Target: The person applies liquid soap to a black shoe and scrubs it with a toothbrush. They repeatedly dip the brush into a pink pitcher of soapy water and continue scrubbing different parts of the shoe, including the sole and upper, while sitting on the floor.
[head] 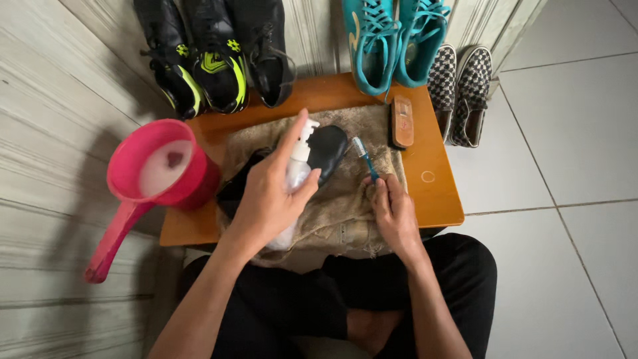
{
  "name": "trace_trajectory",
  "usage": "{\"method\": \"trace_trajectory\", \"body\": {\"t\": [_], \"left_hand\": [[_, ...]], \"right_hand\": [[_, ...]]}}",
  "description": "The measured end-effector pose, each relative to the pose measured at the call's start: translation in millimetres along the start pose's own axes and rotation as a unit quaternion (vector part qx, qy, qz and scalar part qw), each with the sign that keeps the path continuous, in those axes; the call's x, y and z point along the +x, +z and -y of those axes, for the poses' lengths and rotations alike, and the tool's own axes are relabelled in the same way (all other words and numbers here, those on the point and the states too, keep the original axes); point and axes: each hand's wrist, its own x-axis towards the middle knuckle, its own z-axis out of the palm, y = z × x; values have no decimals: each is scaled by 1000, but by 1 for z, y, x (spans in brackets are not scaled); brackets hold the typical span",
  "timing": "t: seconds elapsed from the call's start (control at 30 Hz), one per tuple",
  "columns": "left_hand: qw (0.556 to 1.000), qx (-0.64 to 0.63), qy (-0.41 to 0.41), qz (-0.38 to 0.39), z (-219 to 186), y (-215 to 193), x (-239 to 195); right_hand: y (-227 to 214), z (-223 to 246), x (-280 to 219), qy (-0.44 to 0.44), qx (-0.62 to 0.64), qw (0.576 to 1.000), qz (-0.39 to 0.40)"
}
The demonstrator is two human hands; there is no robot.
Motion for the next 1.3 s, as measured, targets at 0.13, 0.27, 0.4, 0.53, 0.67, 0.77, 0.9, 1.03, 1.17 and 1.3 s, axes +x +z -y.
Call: {"method": "trace_trajectory", "body": {"t": [0.13, 0.27, 0.4, 0.53, 0.67, 0.77, 0.9, 1.03, 1.17, 1.3], "left_hand": [[989, 136, -51, 20, 11, 12, -1], [986, 153, -61, 22, 6, 18, 5], [985, 141, -89, 50, 9, 29, 6], [961, 237, -126, 65, 18, 39, 3], [954, 266, -130, 54, 26, 46, 2], [961, 236, -139, 44, 18, 44, 6], [955, 253, -146, 46, 22, 47, 5], [953, 260, -147, 45, 18, 46, 10], [945, 272, -175, 49, 21, 54, 14], [941, 264, -205, 52, 22, 56, 14]], "right_hand": [[-2, 4, -1, 11, -4, 1000, 2], [-1, 4, 2, 18, -3, 1000, 2], [-4, 9, -1, 15, -1, 1000, 10], [-6, 19, -4, 26, 4, 1000, 10], [-2, 10, -2, 16, 9, 1000, 6], [-3, 12, -1, 11, 12, 1000, 5], [-4, 20, -4, 19, 16, 1000, 3], [-4, 18, -4, 14, 10, 1000, 6], [-4, 12, -3, 13, -8, 1000, 4], [-2, 6, -2, 12, -5, 1000, -3]]}}
